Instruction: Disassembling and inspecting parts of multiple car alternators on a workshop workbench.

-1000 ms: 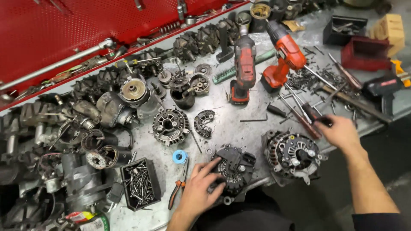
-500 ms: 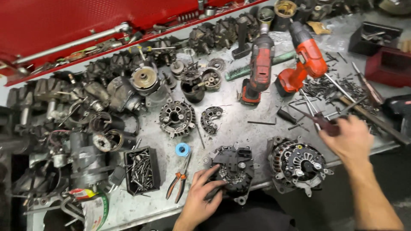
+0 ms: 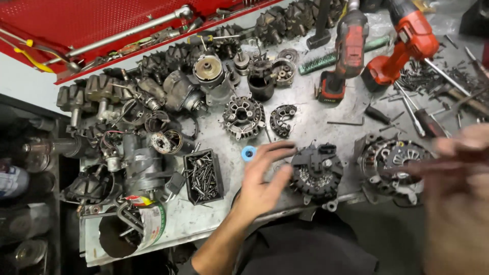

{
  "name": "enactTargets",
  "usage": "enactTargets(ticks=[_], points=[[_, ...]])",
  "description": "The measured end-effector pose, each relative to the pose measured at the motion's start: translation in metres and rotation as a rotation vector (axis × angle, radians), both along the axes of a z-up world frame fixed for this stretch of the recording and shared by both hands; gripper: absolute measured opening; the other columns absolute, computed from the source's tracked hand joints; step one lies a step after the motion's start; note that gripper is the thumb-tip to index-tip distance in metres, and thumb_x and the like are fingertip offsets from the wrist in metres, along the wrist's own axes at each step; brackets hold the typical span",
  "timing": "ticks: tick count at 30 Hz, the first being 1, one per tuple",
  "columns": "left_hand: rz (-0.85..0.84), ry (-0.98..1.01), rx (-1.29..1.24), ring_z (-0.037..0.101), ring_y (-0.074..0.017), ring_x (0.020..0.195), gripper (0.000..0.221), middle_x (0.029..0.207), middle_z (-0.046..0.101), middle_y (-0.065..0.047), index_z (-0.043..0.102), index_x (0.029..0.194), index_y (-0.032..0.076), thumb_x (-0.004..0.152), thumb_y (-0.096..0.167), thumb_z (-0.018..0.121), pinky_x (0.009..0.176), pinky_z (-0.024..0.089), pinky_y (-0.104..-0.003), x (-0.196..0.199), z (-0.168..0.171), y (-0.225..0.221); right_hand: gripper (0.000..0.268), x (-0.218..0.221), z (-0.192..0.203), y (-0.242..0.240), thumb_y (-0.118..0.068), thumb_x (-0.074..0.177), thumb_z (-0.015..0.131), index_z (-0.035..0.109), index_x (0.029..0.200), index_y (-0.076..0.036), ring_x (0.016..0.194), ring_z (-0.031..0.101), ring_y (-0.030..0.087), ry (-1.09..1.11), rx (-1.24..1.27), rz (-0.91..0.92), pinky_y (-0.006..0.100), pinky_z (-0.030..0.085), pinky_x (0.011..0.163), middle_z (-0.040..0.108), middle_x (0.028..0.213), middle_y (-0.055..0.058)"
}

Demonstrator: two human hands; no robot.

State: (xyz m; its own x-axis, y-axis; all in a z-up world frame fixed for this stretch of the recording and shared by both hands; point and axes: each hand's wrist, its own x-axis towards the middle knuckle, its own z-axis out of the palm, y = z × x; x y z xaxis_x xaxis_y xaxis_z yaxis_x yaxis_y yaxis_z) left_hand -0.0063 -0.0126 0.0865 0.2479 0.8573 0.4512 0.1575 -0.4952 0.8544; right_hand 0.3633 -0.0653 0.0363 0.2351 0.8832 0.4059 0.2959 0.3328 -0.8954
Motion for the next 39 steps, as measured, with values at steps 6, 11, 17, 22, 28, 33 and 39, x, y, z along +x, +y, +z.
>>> enactTargets(ticks=[6, 11, 17, 22, 28, 33, 39], points=[[-0.464, 0.048, -0.124, 0.073, -0.0263, 0.118, 0.033, 0.125, 0.074, -0.012, 0.069, 0.129, 0.008, 0.101, 0.027, 0.07, 0.104, 0.056, -0.035, 0.034, -0.036, -0.006, 0.044, -0.149, 0.062, 0.019, -0.011, 0.097, 0.071, 0.052, 0.137, -0.008, 0.08, 0.059, 0.019, 0.612, 0.291, 0.34, 0.03, 0.053, 0.059, 0.063, 0.101, 0.014], [-0.348, 0.041, -0.165, 0.078, -0.0242, 0.1, 0.027, 0.107, 0.078, -0.01, 0.074, 0.113, 0.007, 0.093, 0.024, 0.078, 0.09, 0.06, -0.034, 0.039, -0.072, 0.003, 0.037, -0.154, 0.019, 0.029, -0.009, 0.1, 0.07, 0.054, 0.132, -0.002, 0.066, 0.054, 0.015, 0.685, 0.257, 0.469, 0.026, 0.048, 0.056, 0.062, 0.091, 0.019], [-0.355, 0.037, -0.134, 0.078, -0.0242, 0.094, 0.021, 0.102, 0.077, -0.01, 0.074, 0.11, 0.007, 0.093, 0.02, 0.077, 0.086, 0.06, -0.033, 0.036, -0.073, 0.002, 0.034, -0.158, 0.014, 0.027, -0.01, 0.102, 0.067, 0.054, 0.131, 0.0, 0.06, 0.052, 0.013, 0.67, 0.252, 0.486, 0.026, 0.047, 0.055, 0.061, 0.086, 0.019], [-0.353, 0.052, -0.115, 0.077, -0.0254, 0.094, 0.02, 0.102, 0.076, -0.01, 0.073, 0.109, 0.006, 0.094, 0.019, 0.076, 0.085, 0.06, -0.034, 0.034, -0.074, 0.001, 0.034, -0.16, 0.013, 0.027, -0.011, 0.102, 0.068, 0.054, 0.13, 0.0, 0.059, 0.052, 0.013, 0.686, 0.265, 0.495, 0.026, 0.047, 0.055, 0.061, 0.085, 0.017], [-0.333, 0.065, -0.081, 0.075, -0.027, 0.092, 0.02, 0.099, 0.075, -0.01, 0.072, 0.109, 0.005, 0.094, 0.018, 0.075, 0.084, 0.059, -0.035, 0.035, -0.074, 0.0, 0.037, -0.158, 0.021, 0.025, -0.013, 0.1, 0.07, 0.056, 0.132, 0.0, 0.057, 0.054, 0.013, 0.654, 0.29, 0.558, 0.026, 0.048, 0.053, 0.063, 0.083, 0.016], [-0.354, 0.083, -0.09, 0.075, -0.0266, 0.092, 0.02, 0.1, 0.075, -0.01, 0.072, 0.11, 0.006, 0.095, 0.019, 0.074, 0.084, 0.06, -0.035, 0.037, -0.072, 0.002, 0.038, -0.156, 0.02, 0.028, -0.012, 0.1, 0.07, 0.055, 0.133, -0.001, 0.057, 0.054, 0.013, 0.664, 0.259, 0.565, 0.026, 0.047, 0.054, 0.063, 0.083, 0.017], [-0.342, 0.091, -0.064, 0.075, -0.0271, 0.099, 0.022, 0.106, 0.075, -0.011, 0.071, 0.114, 0.007, 0.097, 0.021, 0.075, 0.089, 0.06, -0.036, 0.037, -0.085, 0.001, 0.036, -0.153, 0.017, 0.025, -0.01, 0.098, 0.069, 0.056, 0.13, -0.002, 0.064, 0.056, 0.014, 0.554, 0.199, 0.508, 0.027, 0.048, 0.059, 0.063, 0.084, 0.014]])
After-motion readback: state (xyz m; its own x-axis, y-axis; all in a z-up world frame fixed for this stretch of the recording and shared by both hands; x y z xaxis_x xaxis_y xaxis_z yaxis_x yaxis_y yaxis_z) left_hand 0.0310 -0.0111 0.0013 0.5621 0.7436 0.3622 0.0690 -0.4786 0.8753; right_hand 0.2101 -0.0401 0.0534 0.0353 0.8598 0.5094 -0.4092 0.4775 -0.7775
